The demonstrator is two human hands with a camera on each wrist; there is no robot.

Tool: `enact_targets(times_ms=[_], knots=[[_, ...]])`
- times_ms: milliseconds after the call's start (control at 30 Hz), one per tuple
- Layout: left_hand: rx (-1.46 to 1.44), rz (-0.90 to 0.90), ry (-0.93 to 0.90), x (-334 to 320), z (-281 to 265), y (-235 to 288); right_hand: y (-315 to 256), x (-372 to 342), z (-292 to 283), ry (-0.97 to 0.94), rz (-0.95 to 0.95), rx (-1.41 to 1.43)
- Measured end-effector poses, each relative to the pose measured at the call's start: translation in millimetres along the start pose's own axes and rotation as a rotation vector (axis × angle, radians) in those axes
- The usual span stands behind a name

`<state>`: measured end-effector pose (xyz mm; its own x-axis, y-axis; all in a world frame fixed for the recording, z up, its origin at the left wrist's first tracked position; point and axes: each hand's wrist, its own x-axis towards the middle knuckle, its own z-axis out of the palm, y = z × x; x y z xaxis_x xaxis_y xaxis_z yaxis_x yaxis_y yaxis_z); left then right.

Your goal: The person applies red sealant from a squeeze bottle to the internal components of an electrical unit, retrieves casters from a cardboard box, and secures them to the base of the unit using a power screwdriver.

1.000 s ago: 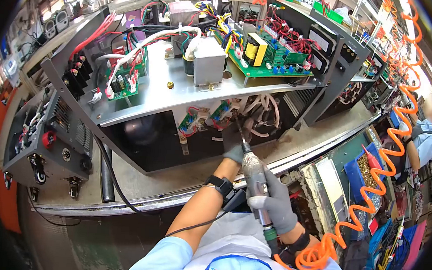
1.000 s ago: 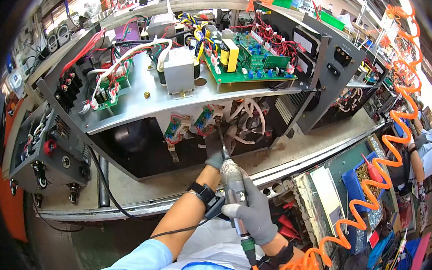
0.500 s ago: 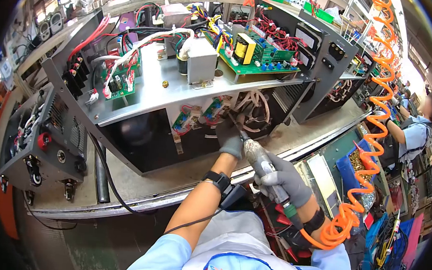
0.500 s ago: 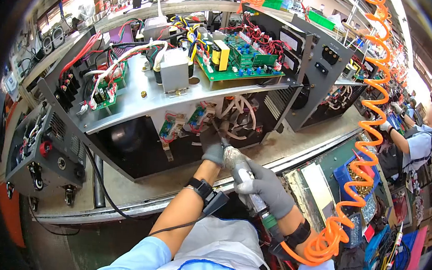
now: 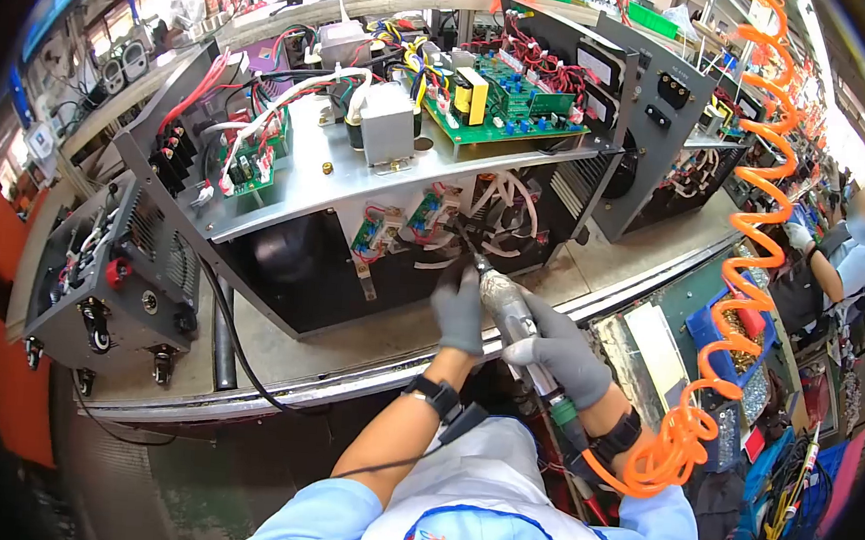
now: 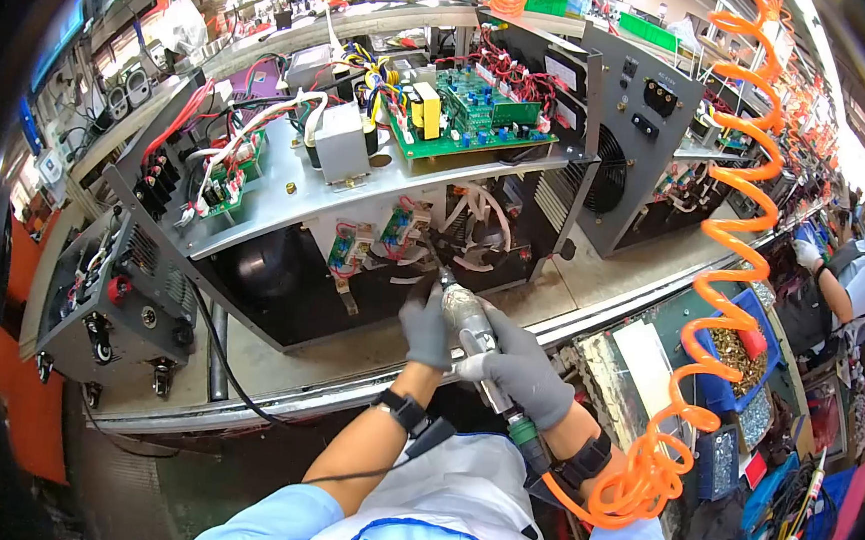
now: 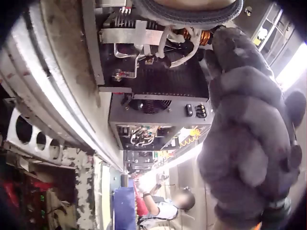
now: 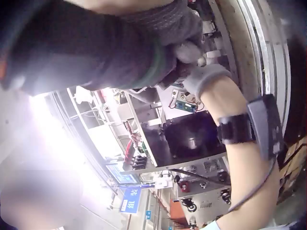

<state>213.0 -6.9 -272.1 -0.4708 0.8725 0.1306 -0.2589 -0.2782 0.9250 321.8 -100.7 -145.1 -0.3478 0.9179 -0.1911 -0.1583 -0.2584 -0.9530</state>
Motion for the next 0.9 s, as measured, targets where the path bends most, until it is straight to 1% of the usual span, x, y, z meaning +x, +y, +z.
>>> enact_targets(times_ms=[33,100,133,167,200,233,300,333,367,433,500,533,567,633,667,700,767,800,833,867,900], knots=[[0.009,0.001,0.002,-9,-9,5,0,0,1,-0.002,-0.023,-0.028],[-0.038,-0.629,0.023,-24,-32,9,4,-3,3,0.004,-0.028,-0.011],[-0.026,-0.627,0.031,-31,-44,5,8,-6,3,0.019,-0.035,-0.065],[-0.222,-0.691,-0.012,-36,-57,-1,12,-11,2,0.038,-0.043,-0.116],[-0.419,-0.754,-0.059,-42,-69,-6,19,-17,-1,0.008,-0.016,-0.094],[-0.405,-0.76,-0.064,-49,-79,-6,18,-30,-1,0.0,0.079,-0.004],[-0.218,-0.437,-0.479,-64,-94,-6,35,-53,-13,-0.033,0.079,0.14],[-0.396,-0.666,-0.398,-72,-100,-12,42,-66,-21,-0.019,0.069,0.149],[-0.386,-0.672,-0.418,-83,-101,-6,51,-80,-28,0.041,0.037,0.143],[-0.225,-0.896,-0.45,-108,-98,3,63,-103,-36,0.155,-0.014,0.144],[-0.3,-1.358,-0.43,-120,-95,-14,70,-137,-52,0.335,-0.08,0.118],[-0.306,-1.46,-0.588,-122,-102,-32,85,-154,-71,0.32,-0.084,0.028],[-0.306,-1.568,-0.738,-121,-95,-51,80,-171,-76,0.42,-0.178,-0.119],[-0.005,-1.466,-0.65,-135,-49,-43,76,-199,-85,0.584,-0.269,-0.283],[-0.003,-1.476,-0.687,-135,-24,-47,65,-221,-90,0.595,-0.12,-0.33],[-0.05,-1.457,-0.608,-139,3,-52,70,-238,-94,0.633,-0.129,-0.319],[-0.307,-1.469,-0.848,-122,41,-125,88,-266,-108,0.895,-0.133,-0.389],[-0.208,-1.117,-1.16,-128,72,-113,94,-276,-113,0.998,-0.314,-0.203],[-0.112,-0.732,-1.422,-137,116,-83,94,-296,-117,1.043,-0.271,-0.106],[-0.132,-0.958,-1.161,-162,161,-22,84,-313,-116,1.121,-0.245,-0.148],[-0.149,-1.162,-0.881,-183,202,28,75,-327,-116,1.195,-0.216,-0.19]])
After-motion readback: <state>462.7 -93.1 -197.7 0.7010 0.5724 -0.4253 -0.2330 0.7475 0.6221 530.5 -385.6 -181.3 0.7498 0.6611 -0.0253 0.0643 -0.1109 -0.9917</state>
